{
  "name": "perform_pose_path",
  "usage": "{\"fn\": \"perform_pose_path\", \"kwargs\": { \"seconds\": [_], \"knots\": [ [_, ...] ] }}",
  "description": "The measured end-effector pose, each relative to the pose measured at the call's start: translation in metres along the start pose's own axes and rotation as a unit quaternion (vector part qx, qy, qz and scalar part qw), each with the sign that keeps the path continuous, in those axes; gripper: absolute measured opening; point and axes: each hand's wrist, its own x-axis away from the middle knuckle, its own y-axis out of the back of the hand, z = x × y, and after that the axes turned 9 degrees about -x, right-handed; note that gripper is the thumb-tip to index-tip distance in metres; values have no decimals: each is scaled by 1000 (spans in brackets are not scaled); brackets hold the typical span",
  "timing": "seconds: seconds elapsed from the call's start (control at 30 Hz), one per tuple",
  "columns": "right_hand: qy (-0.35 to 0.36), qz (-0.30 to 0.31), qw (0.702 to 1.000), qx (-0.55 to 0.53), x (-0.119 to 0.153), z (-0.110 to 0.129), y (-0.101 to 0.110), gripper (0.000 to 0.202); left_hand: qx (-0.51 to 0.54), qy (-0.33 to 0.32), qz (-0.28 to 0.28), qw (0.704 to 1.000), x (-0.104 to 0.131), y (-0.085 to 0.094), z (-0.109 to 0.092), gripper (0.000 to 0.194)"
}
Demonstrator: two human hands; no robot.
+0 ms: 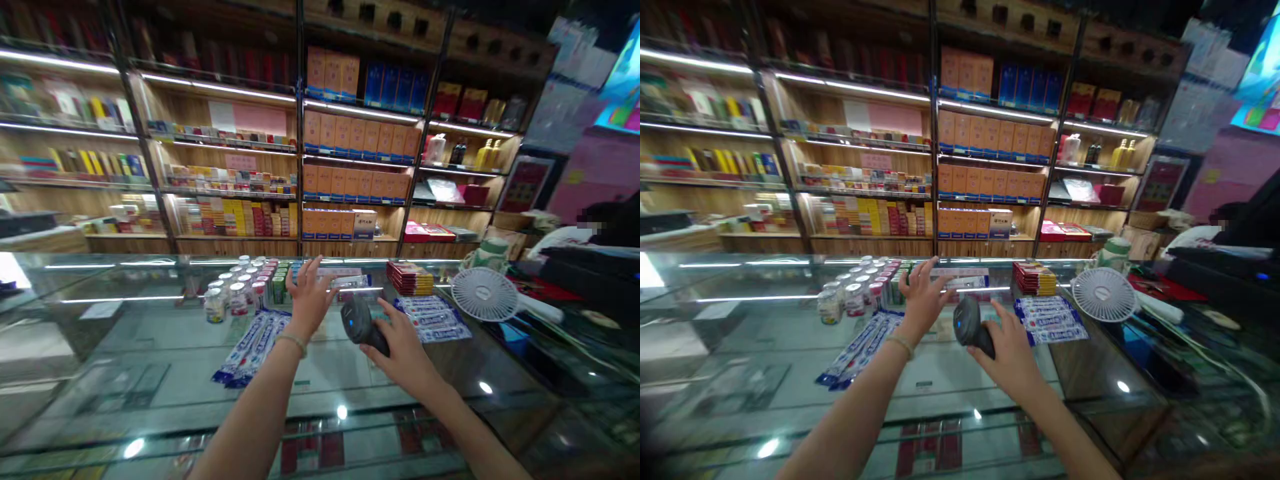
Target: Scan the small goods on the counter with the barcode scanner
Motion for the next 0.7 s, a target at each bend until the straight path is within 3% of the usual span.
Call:
{"fn": "perform_pose_path", "kwargs": {
  "seconds": [0.2,0.3,0.53,0.7],
  "knots": [
    [-155,103,975,-123,-4,4,30,41,6,7,-5,1000,0,1,1,23],
    [-190,114,966,-134,-4,9,34,39,6,7,-8,1000,0,0,2,24],
    [-152,81,982,-79,-2,13,33,42,2,8,-12,1000,0,-1,2,20],
    [-88,66,991,82,-4,10,32,38,6,9,-6,1000,-1,0,2,22]
  ]
}}
